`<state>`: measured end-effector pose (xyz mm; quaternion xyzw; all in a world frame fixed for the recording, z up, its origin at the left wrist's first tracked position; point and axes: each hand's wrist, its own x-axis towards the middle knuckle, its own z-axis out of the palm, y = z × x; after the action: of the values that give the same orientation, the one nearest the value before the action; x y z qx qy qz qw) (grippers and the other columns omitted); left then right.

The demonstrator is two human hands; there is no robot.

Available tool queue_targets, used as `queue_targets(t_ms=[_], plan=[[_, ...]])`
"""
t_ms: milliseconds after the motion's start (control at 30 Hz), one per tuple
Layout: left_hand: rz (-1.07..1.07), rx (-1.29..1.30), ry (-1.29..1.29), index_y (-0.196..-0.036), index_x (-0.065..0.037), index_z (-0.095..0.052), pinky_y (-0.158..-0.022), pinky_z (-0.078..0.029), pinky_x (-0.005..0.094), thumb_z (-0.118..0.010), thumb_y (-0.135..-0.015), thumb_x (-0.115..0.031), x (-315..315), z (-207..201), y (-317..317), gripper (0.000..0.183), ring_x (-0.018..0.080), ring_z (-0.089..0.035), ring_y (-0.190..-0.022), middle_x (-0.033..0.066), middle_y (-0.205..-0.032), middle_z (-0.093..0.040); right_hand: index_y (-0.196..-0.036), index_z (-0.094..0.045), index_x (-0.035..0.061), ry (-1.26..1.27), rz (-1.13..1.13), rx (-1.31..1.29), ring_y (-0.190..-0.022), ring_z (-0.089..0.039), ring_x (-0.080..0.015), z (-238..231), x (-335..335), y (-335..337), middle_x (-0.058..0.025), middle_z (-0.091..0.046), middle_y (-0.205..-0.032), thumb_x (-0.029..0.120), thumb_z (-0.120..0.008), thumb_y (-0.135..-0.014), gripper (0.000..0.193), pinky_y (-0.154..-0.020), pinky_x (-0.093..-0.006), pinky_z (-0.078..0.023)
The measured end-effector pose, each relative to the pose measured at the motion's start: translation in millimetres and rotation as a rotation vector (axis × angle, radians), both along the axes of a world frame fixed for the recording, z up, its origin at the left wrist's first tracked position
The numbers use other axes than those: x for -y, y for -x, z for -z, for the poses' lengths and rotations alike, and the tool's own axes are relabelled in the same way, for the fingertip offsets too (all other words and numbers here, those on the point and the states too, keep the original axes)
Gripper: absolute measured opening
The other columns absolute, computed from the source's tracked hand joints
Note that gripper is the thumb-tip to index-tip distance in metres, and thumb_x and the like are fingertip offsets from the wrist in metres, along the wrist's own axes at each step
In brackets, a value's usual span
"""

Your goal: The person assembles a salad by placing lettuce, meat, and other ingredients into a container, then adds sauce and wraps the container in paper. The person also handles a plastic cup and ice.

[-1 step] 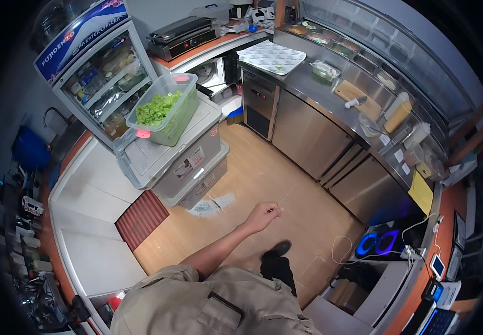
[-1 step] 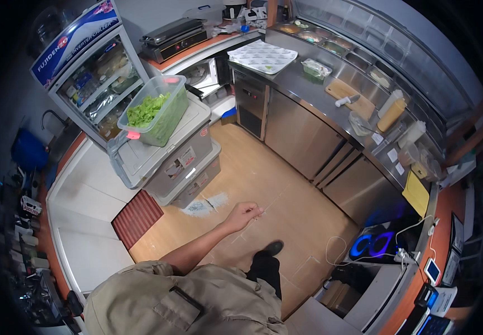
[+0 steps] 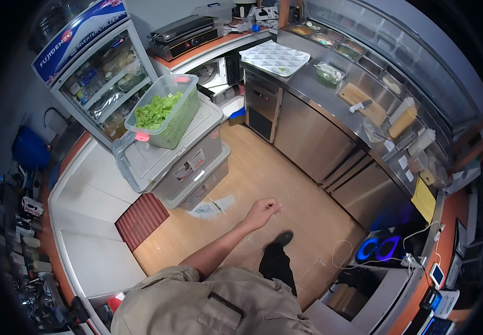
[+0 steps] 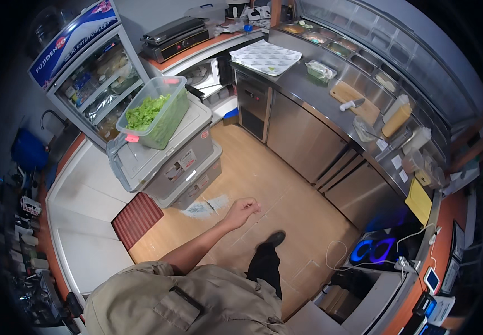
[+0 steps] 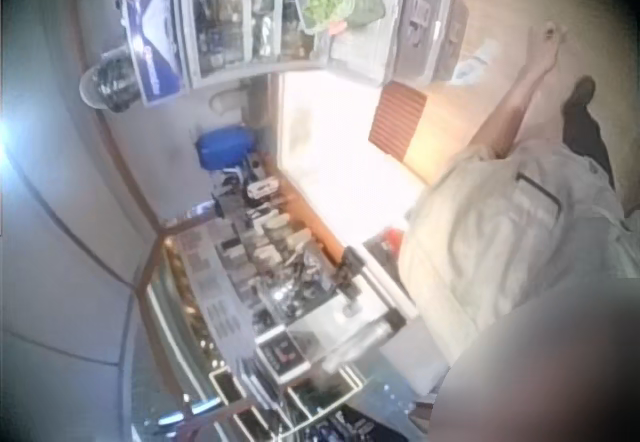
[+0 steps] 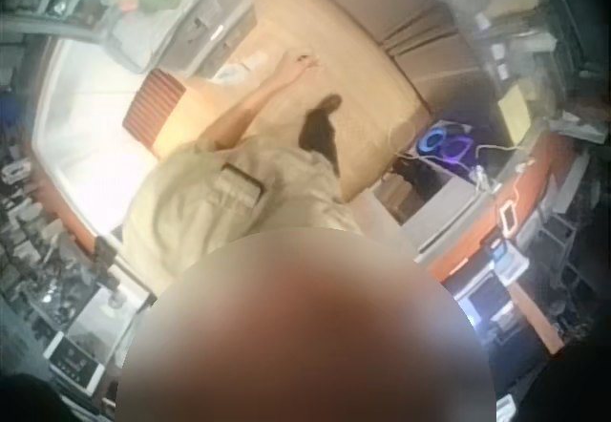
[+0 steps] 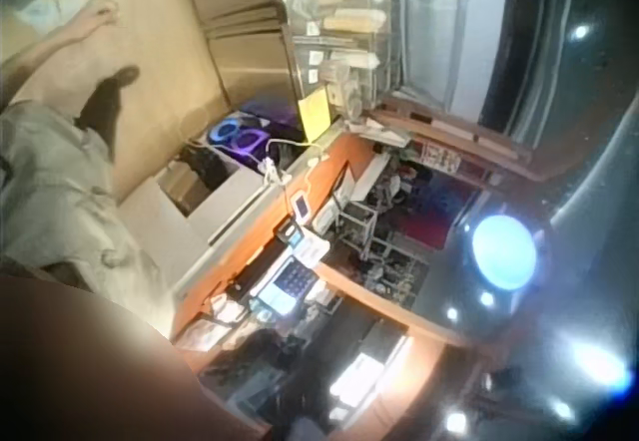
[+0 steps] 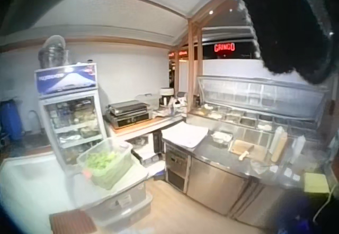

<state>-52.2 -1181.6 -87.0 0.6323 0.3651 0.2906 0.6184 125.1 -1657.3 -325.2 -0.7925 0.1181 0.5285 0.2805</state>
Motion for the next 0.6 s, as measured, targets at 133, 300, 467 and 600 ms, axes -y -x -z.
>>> queue_targets(t_ms=[133,300,467,600], plan=[[-0.269,0.233,0.131,-0.111,-0.004,-0.060,-0.076,-0.050,0.0264,-0.063,-0.100,-0.019,-153.1,37.4,-24.0,0.020,0.0107,-0.062,-0.085,0.0028,-0.092,-0.065,-0.095,-0.070,0.0026,0.073,-0.088,0.040,-0.068,-0.066,-0.0174,26.3,-161.6,-88.1,-0.0079,-0.068,-0.074,0.019,-0.063,-0.092,0.018,-0.066,-0.0330,-0.054],[-0.612,0.268,0.227,-0.130,-0.005,-0.052,-0.082,-0.053,0.0294,-0.061,-0.100,-0.012,-315.8,38.7,-23.0,0.032,0.0149,-0.064,-0.094,0.0074,-0.112,-0.062,-0.098,-0.072,0.0030,-0.045,-0.432,0.269,-0.070,-0.070,-0.0204,48.1,-482.6,-190.7,-0.0111,-0.072,-0.076,0.018,-0.064,-0.089,0.019,-0.070,-0.0349,-0.057],[-0.776,0.240,0.116,-0.133,-0.003,-0.050,-0.089,-0.053,0.0319,-0.062,-0.098,-0.005,-379.4,9.0,26.7,0.037,0.0183,-0.065,-0.102,0.0101,-0.116,-0.063,-0.098,-0.070,0.0027,-0.651,-0.603,0.001,-0.064,-0.061,-0.0111,43.1,-908.4,-116.6,-0.0031,-0.066,-0.075,0.021,-0.071,-0.092,0.019,-0.059,-0.0270,-0.050],[-0.982,0.250,0.079,-0.134,-0.001,-0.048,-0.098,-0.050,0.0332,-0.059,-0.097,0.003,-462.8,9.2,48.8,0.039,0.0182,-0.062,-0.105,0.0109,-0.117,-0.062,-0.121,-0.067,-0.0002,-0.876,-1.097,0.148,-0.099,-0.070,-0.0258,12.5,-1192.6,44.6,-0.0181,-0.072,-0.112,0.047,-0.081,-0.080,0.064,-0.088,-0.0356,-0.054]])
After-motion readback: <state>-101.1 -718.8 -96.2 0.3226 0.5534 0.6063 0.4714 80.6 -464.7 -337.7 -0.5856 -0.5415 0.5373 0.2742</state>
